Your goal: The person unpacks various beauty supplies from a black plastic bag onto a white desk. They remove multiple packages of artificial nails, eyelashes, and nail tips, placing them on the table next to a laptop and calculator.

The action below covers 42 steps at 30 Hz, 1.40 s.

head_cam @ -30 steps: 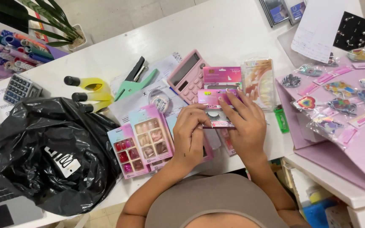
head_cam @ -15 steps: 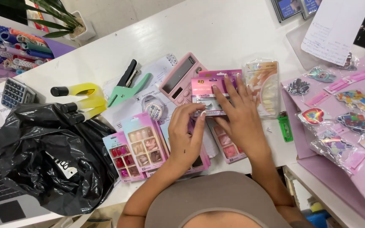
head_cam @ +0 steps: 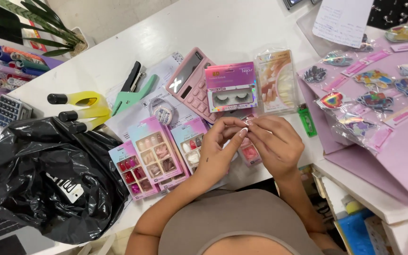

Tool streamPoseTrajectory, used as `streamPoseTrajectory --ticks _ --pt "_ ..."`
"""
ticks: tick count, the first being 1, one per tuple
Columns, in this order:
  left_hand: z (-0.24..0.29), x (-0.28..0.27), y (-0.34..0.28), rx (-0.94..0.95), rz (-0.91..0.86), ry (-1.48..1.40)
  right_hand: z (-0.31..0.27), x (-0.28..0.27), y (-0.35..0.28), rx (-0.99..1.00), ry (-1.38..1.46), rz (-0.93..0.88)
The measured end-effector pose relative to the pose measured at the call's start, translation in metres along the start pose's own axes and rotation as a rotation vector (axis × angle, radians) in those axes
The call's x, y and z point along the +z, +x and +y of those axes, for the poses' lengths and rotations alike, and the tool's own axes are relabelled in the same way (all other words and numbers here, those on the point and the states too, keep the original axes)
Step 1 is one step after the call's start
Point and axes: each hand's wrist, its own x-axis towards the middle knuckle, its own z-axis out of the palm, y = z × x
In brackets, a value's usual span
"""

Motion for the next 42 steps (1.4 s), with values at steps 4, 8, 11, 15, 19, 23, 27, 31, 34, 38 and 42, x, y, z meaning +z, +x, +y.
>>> streamPoseTrajectory --ticks 4,8,11,15,19,23,27,31,34,38,42 --pt "-0.032 0.008 -0.001 -0.214 -0.015 -0.328 -0.015 -0.011 -0.004 -0.012 -0.078 0.072" --pt "-0.042 0.017 -0.007 -0.363 -0.051 -0.494 -0.023 -0.022 -0.009 -0.064 -0.127 0.205" --pt "-0.047 0.025 -0.007 -0.333 -0.047 -0.433 -0.025 -0.033 -0.015 -0.052 -0.128 0.221" --pt "-0.036 0.033 -0.01 -0.299 -0.09 -0.3 -0.036 -0.043 -0.012 -0.08 -0.094 0.214" --pt "-0.051 0.037 -0.011 -0.314 -0.147 -0.288 -0.039 -0.054 -0.019 -0.074 -0.054 0.225" --pt "-0.061 0.04 -0.011 -0.332 -0.185 -0.304 -0.04 -0.058 -0.019 -0.056 -0.009 0.223" --pt "-0.04 0.05 -0.012 -0.372 -0.264 -0.381 -0.038 -0.063 -0.029 -0.032 -0.012 0.264" --pt "-0.028 0.051 -0.014 -0.25 -0.253 -0.171 -0.038 -0.063 -0.03 -0.075 -0.054 0.325" --pt "-0.014 0.054 -0.013 -0.031 -0.15 0.082 -0.032 -0.068 -0.034 -0.07 -0.085 0.33" --pt "-0.008 0.054 -0.014 0.029 -0.139 0.103 -0.021 -0.06 -0.036 -0.047 -0.169 0.342" --pt "0.006 0.054 -0.016 0.055 -0.162 0.114 -0.02 -0.055 -0.028 -0.034 -0.273 0.347"
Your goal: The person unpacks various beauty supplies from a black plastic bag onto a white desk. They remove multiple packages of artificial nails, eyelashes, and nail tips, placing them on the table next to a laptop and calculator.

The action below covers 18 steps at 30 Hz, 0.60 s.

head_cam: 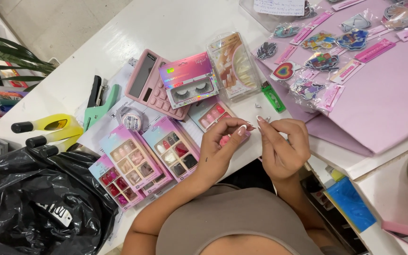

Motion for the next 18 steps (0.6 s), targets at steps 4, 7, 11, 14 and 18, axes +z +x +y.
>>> streamPoseTrajectory --ticks 4,7,11,14,18 --pt "0.003 -0.001 0.002 0.021 -0.016 0.028 -0.001 0.003 0.004 -0.01 -0.061 -0.014" --pt "0.0 -0.004 0.003 0.037 -0.02 0.048 -0.001 0.004 0.003 -0.02 -0.02 -0.032" --pt "0.003 -0.015 0.001 0.167 -0.003 0.178 -0.007 0.013 0.004 -0.04 0.011 -0.099" --pt "0.015 -0.027 -0.004 0.362 0.054 0.344 -0.017 0.022 0.004 -0.04 0.049 -0.175" --pt "0.029 -0.046 -0.018 0.604 0.153 0.666 -0.044 0.039 0.011 -0.068 0.087 -0.328"
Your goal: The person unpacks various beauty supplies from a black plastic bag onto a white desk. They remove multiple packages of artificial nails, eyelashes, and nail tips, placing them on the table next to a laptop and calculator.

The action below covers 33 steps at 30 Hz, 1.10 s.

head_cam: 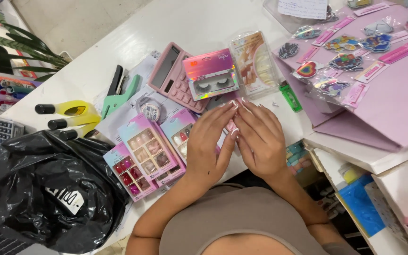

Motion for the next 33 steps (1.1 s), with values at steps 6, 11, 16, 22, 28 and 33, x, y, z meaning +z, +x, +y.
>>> streamPoseTrajectory --ticks 6,11,16,22,28,33 --pt "-0.02 -0.05 -0.043 0.0 0.057 0.373 -0.046 0.033 0.007 -0.026 -0.013 -0.216" --pt "-0.023 -0.111 -0.087 -0.086 0.175 0.46 -0.095 0.076 0.007 -0.138 0.07 -0.334" --pt "-0.033 -0.177 -0.141 -0.168 0.301 0.521 -0.159 0.127 0.006 -0.262 0.145 -0.429" --pt "-0.055 -0.245 -0.205 -0.289 0.346 0.546 -0.229 0.19 0.0 -0.35 0.167 -0.576" --pt "-0.099 -0.291 -0.248 -0.349 0.318 0.61 -0.277 0.238 -0.004 -0.378 0.062 -0.665" --pt "-0.139 -0.316 -0.255 -0.375 0.136 0.666 -0.282 0.273 -0.007 -0.254 -0.204 -0.835"
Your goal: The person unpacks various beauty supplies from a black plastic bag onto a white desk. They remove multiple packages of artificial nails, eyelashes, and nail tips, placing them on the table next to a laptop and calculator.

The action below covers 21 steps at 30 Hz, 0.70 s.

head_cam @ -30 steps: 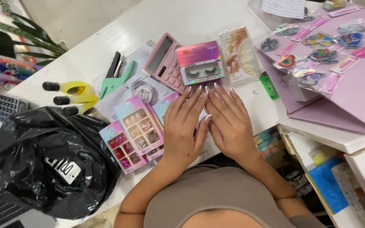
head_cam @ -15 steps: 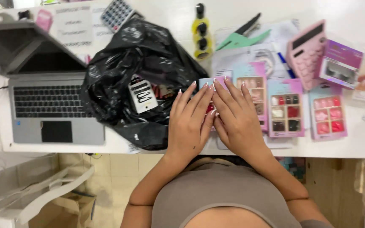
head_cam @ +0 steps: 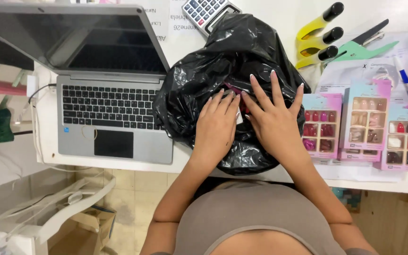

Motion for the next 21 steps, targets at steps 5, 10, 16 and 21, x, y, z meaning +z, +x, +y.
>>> streamPoseTrajectory --ticks 5,10,16,21 --pt "-0.017 -0.018 0.033 0.039 -0.105 0.116 0.003 0.01 0.028 0.102 -0.057 -0.076" --pt "-0.035 -0.021 0.064 -0.008 -0.162 0.207 0.008 0.012 0.055 0.183 -0.047 -0.115" --pt "-0.054 0.017 0.084 -0.008 -0.134 0.2 0.017 0.014 0.075 0.245 -0.079 -0.185" --pt "-0.056 0.018 0.084 0.065 -0.035 0.206 0.021 0.025 0.074 0.207 -0.076 -0.226"
